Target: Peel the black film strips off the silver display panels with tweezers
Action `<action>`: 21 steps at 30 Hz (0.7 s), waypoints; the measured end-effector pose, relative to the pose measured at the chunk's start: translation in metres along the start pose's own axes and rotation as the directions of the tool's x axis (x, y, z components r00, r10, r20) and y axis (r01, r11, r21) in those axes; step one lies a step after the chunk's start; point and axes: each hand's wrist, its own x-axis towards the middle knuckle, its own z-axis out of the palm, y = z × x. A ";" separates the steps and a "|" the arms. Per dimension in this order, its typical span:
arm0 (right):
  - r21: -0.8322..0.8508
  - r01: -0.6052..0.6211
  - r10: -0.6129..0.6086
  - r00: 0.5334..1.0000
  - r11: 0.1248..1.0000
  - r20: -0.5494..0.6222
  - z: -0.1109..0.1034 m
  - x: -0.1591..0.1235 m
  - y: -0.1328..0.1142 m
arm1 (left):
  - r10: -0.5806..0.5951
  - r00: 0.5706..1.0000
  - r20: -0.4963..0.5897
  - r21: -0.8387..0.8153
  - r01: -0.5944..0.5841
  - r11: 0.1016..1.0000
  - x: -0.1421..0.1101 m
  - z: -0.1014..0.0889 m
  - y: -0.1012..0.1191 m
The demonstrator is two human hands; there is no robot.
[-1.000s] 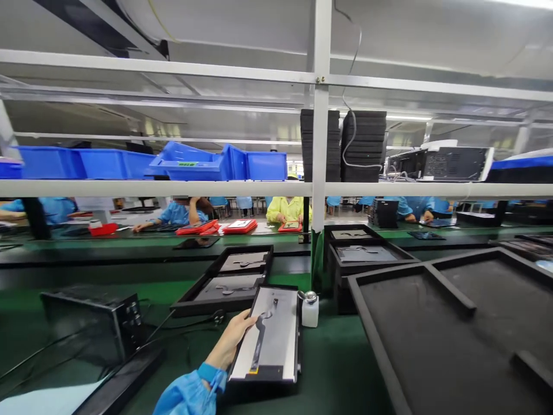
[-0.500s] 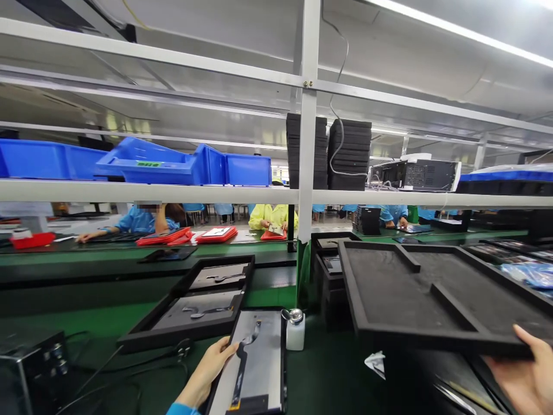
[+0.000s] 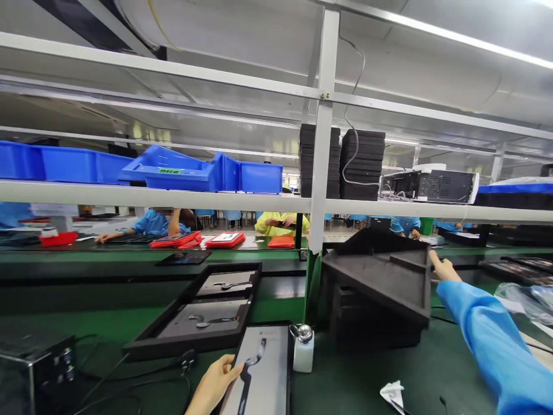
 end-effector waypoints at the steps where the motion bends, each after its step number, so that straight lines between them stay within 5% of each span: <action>1: -0.037 0.038 -0.037 0.999 0.999 0.035 0.004 0.000 -0.006 | 0.001 1.000 -0.010 0.013 0.000 1.000 0.001 0.000 -0.002; 4: -0.104 0.247 -0.220 0.951 0.964 0.218 0.020 -0.023 -0.025 | -0.001 0.999 -0.037 0.035 0.003 0.999 0.005 0.000 -0.005; 7: -0.095 0.471 -0.382 0.804 0.877 0.455 0.036 -0.066 -0.035 | -0.007 0.999 -0.054 0.030 0.008 1.000 0.006 -0.002 -0.006; 10: -0.123 0.563 -0.419 0.727 0.817 0.544 0.039 -0.093 -0.036 | -0.020 0.999 -0.046 0.007 0.020 1.000 0.006 -0.004 -0.005; 21: -0.173 0.547 -0.386 0.749 0.819 0.539 -0.006 -0.063 -0.010 | -0.063 0.997 0.032 -0.180 0.068 0.981 -0.005 -0.011 0.017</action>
